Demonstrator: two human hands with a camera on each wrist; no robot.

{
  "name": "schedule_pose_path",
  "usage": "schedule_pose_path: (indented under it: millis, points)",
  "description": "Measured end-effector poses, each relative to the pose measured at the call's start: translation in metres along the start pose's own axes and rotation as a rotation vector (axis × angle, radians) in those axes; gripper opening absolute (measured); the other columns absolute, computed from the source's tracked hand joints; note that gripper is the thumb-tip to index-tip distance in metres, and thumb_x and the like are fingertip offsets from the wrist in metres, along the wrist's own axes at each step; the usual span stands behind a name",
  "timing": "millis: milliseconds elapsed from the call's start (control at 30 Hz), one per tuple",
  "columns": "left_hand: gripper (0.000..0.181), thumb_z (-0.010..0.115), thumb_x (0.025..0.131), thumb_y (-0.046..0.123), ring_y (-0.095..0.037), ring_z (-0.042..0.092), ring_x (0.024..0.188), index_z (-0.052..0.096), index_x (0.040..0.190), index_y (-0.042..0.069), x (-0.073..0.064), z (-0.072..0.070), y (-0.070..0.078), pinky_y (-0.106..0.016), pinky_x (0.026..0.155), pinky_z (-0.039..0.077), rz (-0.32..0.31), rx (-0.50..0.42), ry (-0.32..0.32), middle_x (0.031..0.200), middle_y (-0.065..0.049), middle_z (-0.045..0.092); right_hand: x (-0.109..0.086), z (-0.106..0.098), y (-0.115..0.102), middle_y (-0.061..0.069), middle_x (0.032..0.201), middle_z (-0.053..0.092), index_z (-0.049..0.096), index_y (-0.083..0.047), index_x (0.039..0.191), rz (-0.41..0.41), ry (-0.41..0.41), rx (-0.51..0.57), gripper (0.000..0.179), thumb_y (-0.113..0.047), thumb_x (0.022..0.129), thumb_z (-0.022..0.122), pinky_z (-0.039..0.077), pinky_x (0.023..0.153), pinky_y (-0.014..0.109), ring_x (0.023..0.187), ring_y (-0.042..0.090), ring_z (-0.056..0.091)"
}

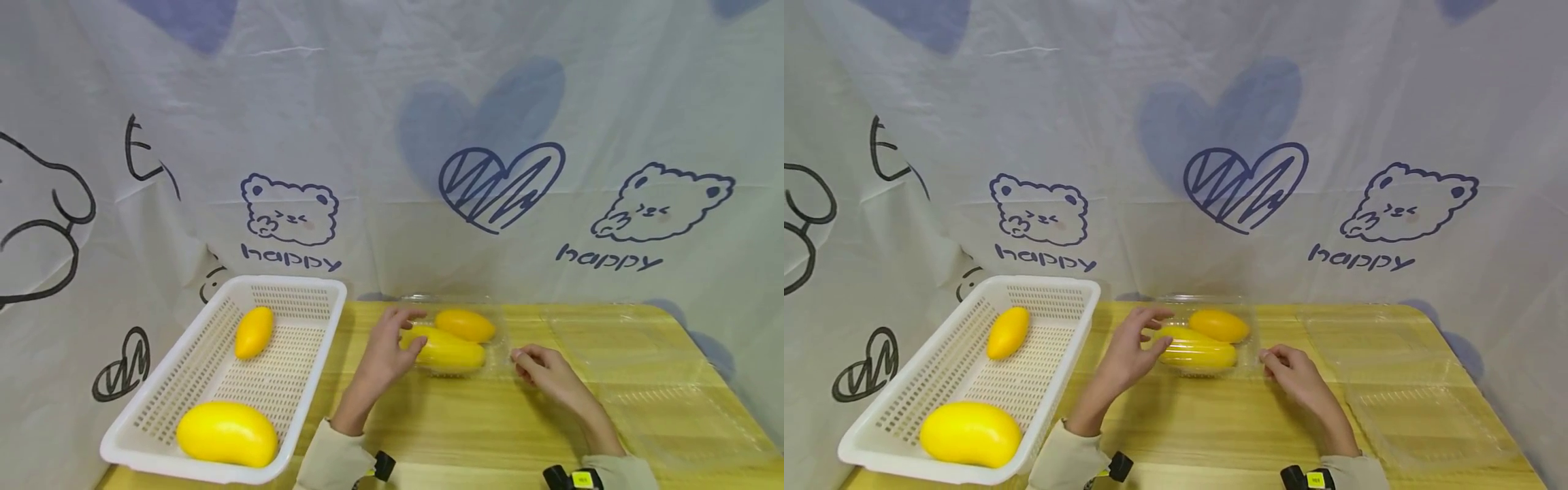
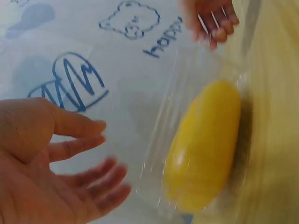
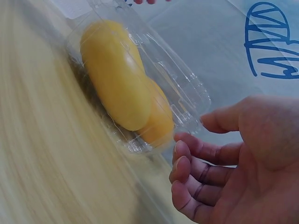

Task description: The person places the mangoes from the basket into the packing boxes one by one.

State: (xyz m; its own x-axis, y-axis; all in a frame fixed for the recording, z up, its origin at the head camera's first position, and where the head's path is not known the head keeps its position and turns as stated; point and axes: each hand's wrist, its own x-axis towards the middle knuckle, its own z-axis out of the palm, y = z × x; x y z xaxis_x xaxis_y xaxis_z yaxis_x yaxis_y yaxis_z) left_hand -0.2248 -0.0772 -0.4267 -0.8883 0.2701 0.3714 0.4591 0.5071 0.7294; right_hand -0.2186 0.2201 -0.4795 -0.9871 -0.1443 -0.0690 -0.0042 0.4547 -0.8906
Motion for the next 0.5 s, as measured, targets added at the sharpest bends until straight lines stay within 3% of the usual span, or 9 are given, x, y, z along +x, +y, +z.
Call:
schedule_pose_path:
  millis: [100,233,400,500]
  points:
    - [0.02,0.067,0.097,0.003,-0.028,0.068,0.096,0.07,0.117,0.0,-0.001,0.009,0.007,-0.037,0.083,0.059,-0.003,-0.089,-0.104,0.109,-0.013,0.069,0.001,0.0,0.001,0.009,0.081,0.057,0.062,0.007,0.102,-0.003,-0.003,0.014,0.03,-0.02,0.11,0.051,0.044,0.06,0.028,0.069,0.017,0.05]
    - [0.018,0.065,0.102,0.013,-0.021,0.069,0.091,0.074,0.113,0.002,-0.005,0.031,0.011,-0.027,0.081,0.057,-0.08,-0.186,-0.262,0.105,-0.009,0.073,-0.001,0.001,-0.001,0.009,0.082,0.058,0.062,0.008,0.103,-0.013,0.002,0.021,0.029,-0.018,0.109,0.051,0.046,0.06,0.028,0.069,0.016,0.051]
    - [0.026,0.065,0.102,0.015,-0.031,0.072,0.093,0.073,0.115,-0.005,-0.011,0.062,0.014,-0.039,0.082,0.06,-0.21,-0.4,-0.378,0.101,-0.013,0.076,-0.002,0.001,-0.004,0.01,0.083,0.059,0.062,0.01,0.106,-0.016,0.005,0.024,0.028,-0.017,0.108,0.052,0.048,0.062,0.028,0.071,0.015,0.052]
    - [0.031,0.064,0.102,0.016,-0.032,0.071,0.097,0.07,0.12,-0.008,-0.016,0.077,0.013,-0.043,0.083,0.06,-0.309,-0.529,-0.404,0.103,-0.015,0.076,-0.003,0.001,-0.004,0.011,0.085,0.06,0.061,0.01,0.107,-0.017,-0.002,0.027,0.028,-0.017,0.108,0.052,0.049,0.062,0.028,0.072,0.015,0.053]
